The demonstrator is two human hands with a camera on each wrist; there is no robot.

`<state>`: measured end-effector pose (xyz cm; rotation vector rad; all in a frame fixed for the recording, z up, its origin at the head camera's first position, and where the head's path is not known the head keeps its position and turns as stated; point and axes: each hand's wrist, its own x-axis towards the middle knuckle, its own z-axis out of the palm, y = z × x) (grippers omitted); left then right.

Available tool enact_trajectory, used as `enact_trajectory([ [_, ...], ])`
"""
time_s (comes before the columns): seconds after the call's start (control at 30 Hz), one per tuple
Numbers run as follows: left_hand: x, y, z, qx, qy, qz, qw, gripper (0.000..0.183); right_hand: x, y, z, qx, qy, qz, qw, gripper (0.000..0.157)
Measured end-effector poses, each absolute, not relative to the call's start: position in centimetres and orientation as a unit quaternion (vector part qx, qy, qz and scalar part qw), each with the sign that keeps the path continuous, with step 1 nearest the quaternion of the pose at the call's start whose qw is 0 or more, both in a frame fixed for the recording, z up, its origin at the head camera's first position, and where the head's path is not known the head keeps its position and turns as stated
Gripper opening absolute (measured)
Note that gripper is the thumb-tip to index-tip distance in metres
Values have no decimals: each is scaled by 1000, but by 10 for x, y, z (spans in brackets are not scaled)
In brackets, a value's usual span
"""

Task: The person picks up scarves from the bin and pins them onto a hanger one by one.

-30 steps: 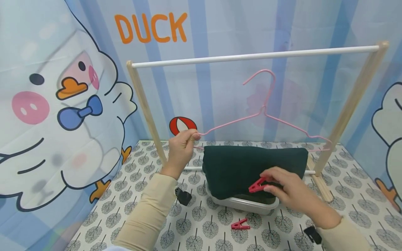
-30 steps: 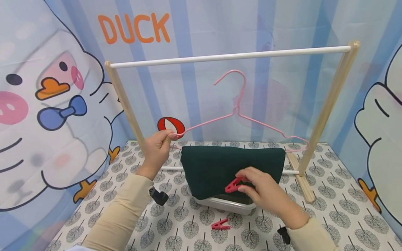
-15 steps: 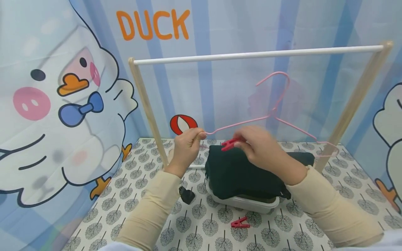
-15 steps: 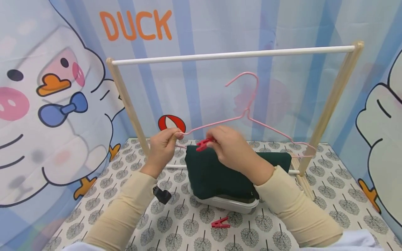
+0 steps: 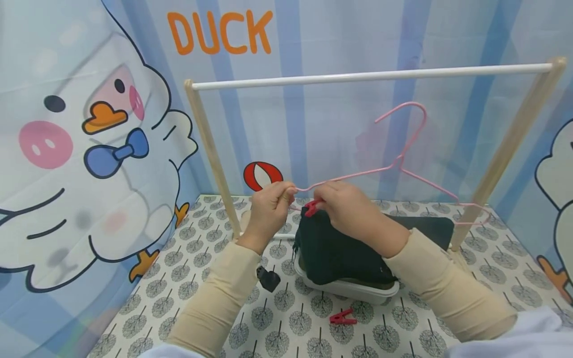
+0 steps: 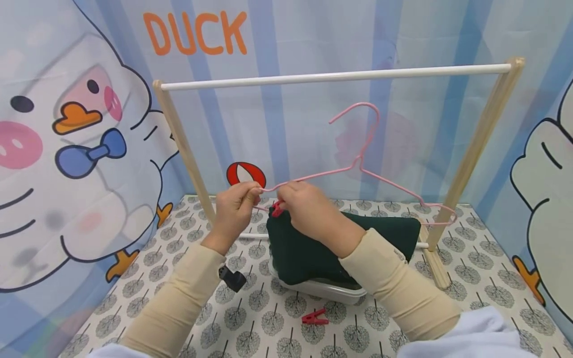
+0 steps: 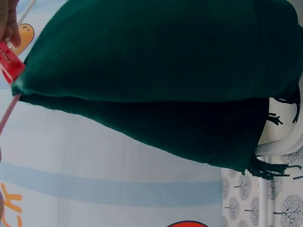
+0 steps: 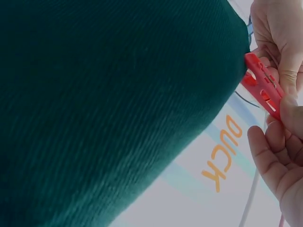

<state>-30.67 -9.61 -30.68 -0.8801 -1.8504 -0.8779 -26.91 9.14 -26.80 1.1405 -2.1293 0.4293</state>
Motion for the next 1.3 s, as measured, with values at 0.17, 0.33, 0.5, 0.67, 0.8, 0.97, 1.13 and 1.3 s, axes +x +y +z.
enact_trajectory([
  [0.17,-304,-92,-306,-342,-747,-369,435,9,-271,93,-270,436,-818,170,335,16],
  [0.33,-303,-87,-306,-331,-742,-406,418,10,-273,97,-273,414,-831,196,316,12],
  [0.5,-303,-84,-309,-315,-740,-440,399,13,-277,99,-278,402,-835,231,298,8],
  [0.67,-302,-82,-312,-302,-742,-458,385,15,-280,100,-282,380,-847,251,274,4],
  [0.8,-301,-80,-315,-282,-740,-482,376,17,-281,100,-285,378,-847,255,273,4],
  [0.97,-301,-75,-319,-272,-728,-519,356,17,-284,98,-292,384,-842,256,279,5],
  [1.13,-303,-68,-321,-275,-727,-526,345,20,-282,94,-294,400,-835,254,280,7],
  [1.3,-304,-66,-322,-270,-734,-519,345,19,-280,95,-292,401,-836,245,282,9],
])
